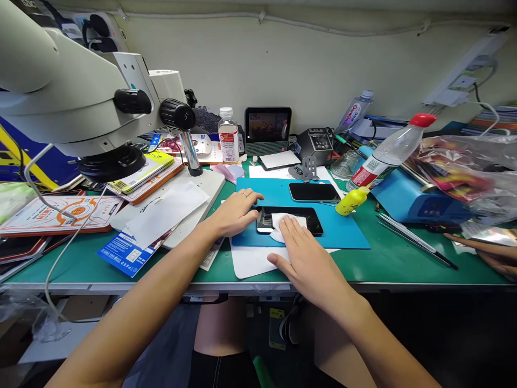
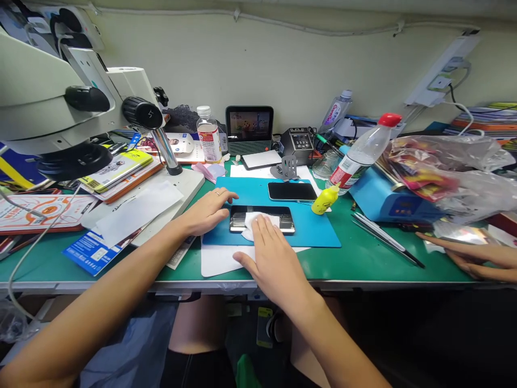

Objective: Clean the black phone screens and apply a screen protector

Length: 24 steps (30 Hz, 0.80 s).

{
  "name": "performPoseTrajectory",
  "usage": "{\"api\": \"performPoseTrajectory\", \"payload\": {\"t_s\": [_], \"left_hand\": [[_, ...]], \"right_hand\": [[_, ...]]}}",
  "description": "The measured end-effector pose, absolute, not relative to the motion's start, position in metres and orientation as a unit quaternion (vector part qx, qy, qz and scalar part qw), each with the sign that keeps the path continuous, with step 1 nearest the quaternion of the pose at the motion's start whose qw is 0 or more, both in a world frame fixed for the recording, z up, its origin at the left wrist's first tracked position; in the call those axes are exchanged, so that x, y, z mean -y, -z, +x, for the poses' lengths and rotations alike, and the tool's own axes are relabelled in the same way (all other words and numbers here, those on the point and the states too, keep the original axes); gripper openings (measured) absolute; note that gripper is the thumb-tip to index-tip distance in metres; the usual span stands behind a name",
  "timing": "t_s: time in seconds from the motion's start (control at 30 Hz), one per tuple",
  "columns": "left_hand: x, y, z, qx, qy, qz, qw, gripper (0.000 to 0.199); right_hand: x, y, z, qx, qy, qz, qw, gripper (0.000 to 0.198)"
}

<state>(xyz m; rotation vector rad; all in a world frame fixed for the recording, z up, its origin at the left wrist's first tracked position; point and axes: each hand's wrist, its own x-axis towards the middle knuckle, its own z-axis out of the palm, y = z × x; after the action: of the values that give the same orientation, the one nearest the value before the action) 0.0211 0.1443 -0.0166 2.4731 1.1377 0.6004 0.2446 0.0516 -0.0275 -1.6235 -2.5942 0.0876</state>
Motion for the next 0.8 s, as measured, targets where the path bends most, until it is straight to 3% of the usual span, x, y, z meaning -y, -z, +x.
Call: {"api": "performPoseTrajectory", "payload": {"t_s": [0.2, 0.47, 0.8], "left_hand": [[-0.143, 0.019, 0.021, -0.424, -0.228, 0.861, 0.162, 0.042], [-0.150, 0.022, 0.019, -0.477, -0.277, 0.821, 0.152, 0.036], [-0.149, 0.022, 0.021, -0.482, -0.300, 0.809, 0.154, 0.030]], "right_hand": [[-0.089, 0.018, 0.231, 0.843, -0.040, -0.534, 0.037, 0.094], [-0.047, 0.027, 0.244, 0.848, -0.051, -0.525, 0.052, 0.092], [-0.091, 0.019, 0.219, 0.834, -0.039, -0.546, 0.061, 0.092]]}}
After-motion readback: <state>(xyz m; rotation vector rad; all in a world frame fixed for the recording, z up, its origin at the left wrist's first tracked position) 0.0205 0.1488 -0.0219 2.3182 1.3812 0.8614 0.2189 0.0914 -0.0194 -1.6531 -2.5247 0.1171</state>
